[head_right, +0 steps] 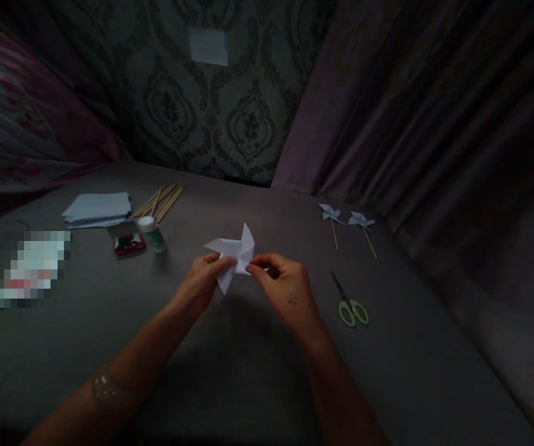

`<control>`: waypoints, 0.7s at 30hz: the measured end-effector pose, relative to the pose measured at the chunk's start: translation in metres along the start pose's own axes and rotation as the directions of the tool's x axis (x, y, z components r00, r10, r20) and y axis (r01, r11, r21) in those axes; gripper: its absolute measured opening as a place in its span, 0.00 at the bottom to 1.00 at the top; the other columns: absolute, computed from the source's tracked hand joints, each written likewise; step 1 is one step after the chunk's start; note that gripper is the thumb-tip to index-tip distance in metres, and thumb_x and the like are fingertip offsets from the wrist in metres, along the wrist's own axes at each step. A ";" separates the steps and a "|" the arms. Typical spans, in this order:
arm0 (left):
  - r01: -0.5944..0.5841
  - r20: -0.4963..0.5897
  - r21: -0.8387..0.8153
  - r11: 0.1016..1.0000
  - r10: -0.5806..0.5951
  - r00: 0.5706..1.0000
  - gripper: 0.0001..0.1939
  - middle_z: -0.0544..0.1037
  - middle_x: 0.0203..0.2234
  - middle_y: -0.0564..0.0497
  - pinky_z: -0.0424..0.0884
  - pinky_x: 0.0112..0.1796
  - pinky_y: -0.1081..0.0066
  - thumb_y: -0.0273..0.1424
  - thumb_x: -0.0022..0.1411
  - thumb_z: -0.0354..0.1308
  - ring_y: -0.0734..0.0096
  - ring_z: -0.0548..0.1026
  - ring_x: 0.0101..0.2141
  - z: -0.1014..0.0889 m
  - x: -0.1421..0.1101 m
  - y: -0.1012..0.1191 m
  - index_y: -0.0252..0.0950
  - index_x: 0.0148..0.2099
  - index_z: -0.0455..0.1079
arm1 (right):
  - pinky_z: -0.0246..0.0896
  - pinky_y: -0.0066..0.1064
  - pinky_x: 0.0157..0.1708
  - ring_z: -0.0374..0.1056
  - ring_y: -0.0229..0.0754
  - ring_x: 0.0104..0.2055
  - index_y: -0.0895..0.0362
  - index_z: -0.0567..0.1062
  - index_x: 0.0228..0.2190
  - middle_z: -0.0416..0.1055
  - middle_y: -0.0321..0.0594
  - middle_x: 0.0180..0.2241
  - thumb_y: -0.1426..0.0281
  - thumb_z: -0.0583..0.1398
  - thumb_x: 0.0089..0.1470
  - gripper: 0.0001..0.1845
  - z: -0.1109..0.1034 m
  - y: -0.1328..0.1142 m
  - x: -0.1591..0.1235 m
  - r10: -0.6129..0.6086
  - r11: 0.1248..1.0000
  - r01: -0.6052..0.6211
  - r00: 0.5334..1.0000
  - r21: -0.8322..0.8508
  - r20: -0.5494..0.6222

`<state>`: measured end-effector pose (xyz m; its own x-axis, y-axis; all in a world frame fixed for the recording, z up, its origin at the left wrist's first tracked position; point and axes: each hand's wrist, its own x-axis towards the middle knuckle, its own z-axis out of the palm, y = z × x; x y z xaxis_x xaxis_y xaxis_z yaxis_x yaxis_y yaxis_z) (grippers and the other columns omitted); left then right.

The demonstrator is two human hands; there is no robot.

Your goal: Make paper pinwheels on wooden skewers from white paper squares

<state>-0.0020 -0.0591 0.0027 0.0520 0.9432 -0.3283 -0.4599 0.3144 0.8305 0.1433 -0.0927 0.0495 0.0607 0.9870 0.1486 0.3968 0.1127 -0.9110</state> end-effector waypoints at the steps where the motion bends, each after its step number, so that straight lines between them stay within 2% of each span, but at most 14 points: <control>1: -0.010 0.008 0.007 1.000 0.010 1.000 0.07 0.74 0.16 0.51 0.62 0.20 0.76 0.28 0.40 0.65 0.75 0.69 0.17 0.000 -0.001 0.000 0.31 0.25 0.73 | 0.64 0.30 0.28 0.70 0.39 0.27 0.57 0.79 0.29 0.77 0.40 0.27 0.64 0.64 0.46 0.10 0.001 0.000 0.000 -0.010 1.000 0.010 1.000 -0.014 0.018; 6: -0.037 0.020 0.043 0.998 0.036 0.999 0.09 0.76 0.18 0.50 0.62 0.21 0.76 0.30 0.40 0.65 0.74 0.70 0.17 0.001 -0.003 0.000 0.30 0.27 0.74 | 0.65 0.30 0.29 0.71 0.39 0.28 0.57 0.79 0.32 0.77 0.40 0.28 0.64 0.61 0.50 0.10 0.011 0.005 0.000 -0.045 0.997 0.051 0.995 -0.064 0.087; 8: -0.064 0.021 0.061 0.996 0.063 0.998 0.09 0.75 0.18 0.51 0.62 0.21 0.76 0.30 0.40 0.65 0.74 0.70 0.18 0.001 -0.003 -0.001 0.30 0.26 0.74 | 0.65 0.31 0.33 0.71 0.40 0.31 0.56 0.79 0.32 0.76 0.40 0.30 0.66 0.60 0.52 0.08 0.014 0.007 0.000 -0.102 0.989 0.111 0.991 -0.100 0.086; 12: -0.098 0.028 0.085 0.992 0.095 0.995 0.09 0.75 0.17 0.52 0.61 0.21 0.76 0.31 0.40 0.65 0.75 0.69 0.18 0.002 -0.005 -0.002 0.31 0.26 0.74 | 0.63 0.38 0.46 0.68 0.43 0.44 0.53 0.79 0.29 0.70 0.42 0.38 0.69 0.61 0.53 0.06 0.021 0.012 -0.001 -0.269 0.935 0.250 0.962 -0.253 -0.044; 16: -0.098 0.046 0.075 0.992 0.094 0.994 0.10 0.76 0.19 0.51 0.62 0.22 0.76 0.31 0.40 0.65 0.73 0.70 0.19 0.003 -0.007 0.000 0.30 0.27 0.75 | 0.58 0.45 0.52 0.62 0.47 0.49 0.50 0.80 0.28 0.65 0.42 0.44 0.68 0.62 0.52 0.05 0.024 0.016 -0.002 -0.271 0.917 0.207 0.950 -0.340 -0.153; 21: -0.111 0.052 0.062 0.992 0.108 0.993 0.10 0.78 0.22 0.49 0.64 0.23 0.75 0.31 0.41 0.65 0.73 0.71 0.21 0.006 -0.011 0.003 0.30 0.28 0.75 | 0.59 0.43 0.52 0.59 0.47 0.52 0.52 0.80 0.28 0.61 0.43 0.48 0.65 0.62 0.52 0.06 0.023 0.020 -0.002 -0.226 0.948 0.172 0.956 -0.267 -0.187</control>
<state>0.0015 -0.0677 0.0120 0.0479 0.9758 -0.2132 -0.4074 0.2140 0.8878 0.1299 -0.0899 0.0222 0.1396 0.8969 0.4195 0.6314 0.2457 -0.7355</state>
